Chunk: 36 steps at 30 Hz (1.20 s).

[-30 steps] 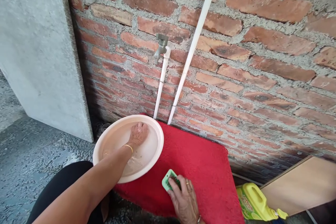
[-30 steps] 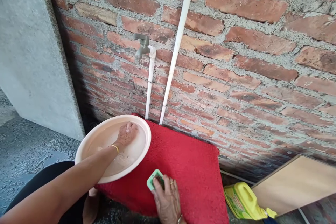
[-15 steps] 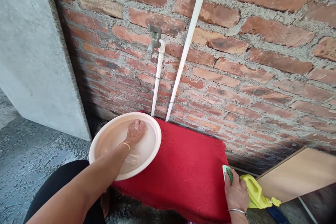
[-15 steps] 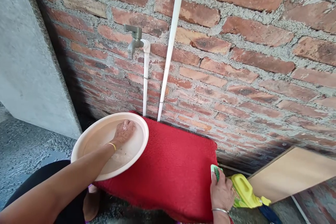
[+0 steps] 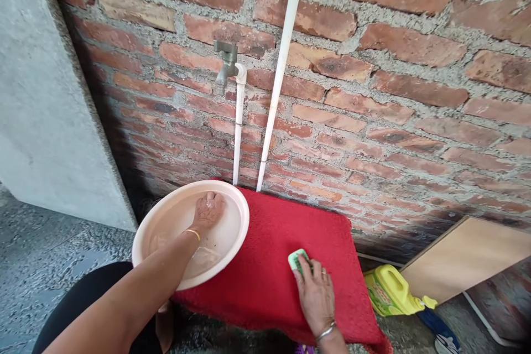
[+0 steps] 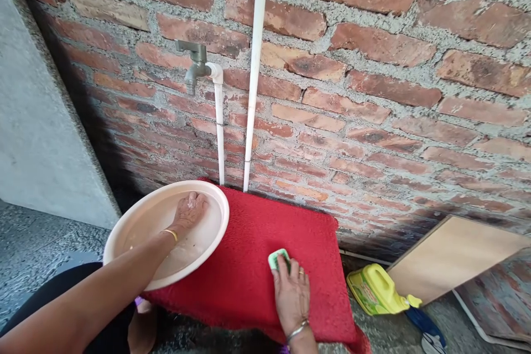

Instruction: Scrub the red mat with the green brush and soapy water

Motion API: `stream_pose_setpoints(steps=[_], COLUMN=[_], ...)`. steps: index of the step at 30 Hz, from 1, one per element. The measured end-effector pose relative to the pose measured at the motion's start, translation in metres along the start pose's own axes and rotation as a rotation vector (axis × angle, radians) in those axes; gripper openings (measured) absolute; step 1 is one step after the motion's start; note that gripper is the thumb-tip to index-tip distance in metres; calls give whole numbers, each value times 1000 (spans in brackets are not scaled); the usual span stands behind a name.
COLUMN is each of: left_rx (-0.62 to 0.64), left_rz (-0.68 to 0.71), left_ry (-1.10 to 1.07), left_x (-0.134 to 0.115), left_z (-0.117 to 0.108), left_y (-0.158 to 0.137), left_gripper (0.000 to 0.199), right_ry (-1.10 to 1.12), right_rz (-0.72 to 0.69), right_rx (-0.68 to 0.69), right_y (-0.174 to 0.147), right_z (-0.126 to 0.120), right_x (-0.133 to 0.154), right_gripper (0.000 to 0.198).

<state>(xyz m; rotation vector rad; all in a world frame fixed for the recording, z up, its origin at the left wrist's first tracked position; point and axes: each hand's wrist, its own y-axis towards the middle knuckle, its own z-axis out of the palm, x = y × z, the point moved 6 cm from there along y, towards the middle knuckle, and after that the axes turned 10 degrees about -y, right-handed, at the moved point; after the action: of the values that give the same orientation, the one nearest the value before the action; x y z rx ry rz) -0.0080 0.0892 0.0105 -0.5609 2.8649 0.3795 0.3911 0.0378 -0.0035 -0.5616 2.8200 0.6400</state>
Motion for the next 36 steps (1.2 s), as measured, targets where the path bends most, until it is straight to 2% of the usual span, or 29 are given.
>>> stream_pose_setpoints(steps=[6,8,9,12,16,19,22,26,29,31,33,36], left_rx=[-8,-5,-5,-3,12,21,28,38,41,46,50,48], left_rz=[3,2,1,1,-8,-18,-14,-19,-21,-18,-16,-17], left_ry=[-13,-28,-34,-36,-21,-12,-16,-15,-24,-33,-39,-42], left_x=[2,2,2,0,-2,-4,-5,-5,-5,-5,-4,-3], left_z=[5,6,6,5,2,-1,-2,-2,-3,-3,-1,1], left_y=[2,2,3,3,3,2,2,2,2,2,2,3], left_gripper=[33,33,33,32,31,31,32,32,31,31,31,32], right_ry=[-262,-252,-220,-22,231,291,311,290,202,94,-31,-199], right_rz=[364,427,421,233,-202,-458,-510,-414,-295,-199,-84,122], right_rx=[131,99,63,-72,-176,-238,-239,-191,-155,-100,-33,60], right_y=[6,4,5,7,-1,-11,-6,10,18,21,19,6], right_z=[20,20,18,6,-23,-44,-52,-44,-30,-19,-8,6], right_x=[-115,-130,-129,-89,11,75,110,124,108,82,42,-35], right_gripper=[47,53,56,56,37,38,39,40,39,38,39,45])
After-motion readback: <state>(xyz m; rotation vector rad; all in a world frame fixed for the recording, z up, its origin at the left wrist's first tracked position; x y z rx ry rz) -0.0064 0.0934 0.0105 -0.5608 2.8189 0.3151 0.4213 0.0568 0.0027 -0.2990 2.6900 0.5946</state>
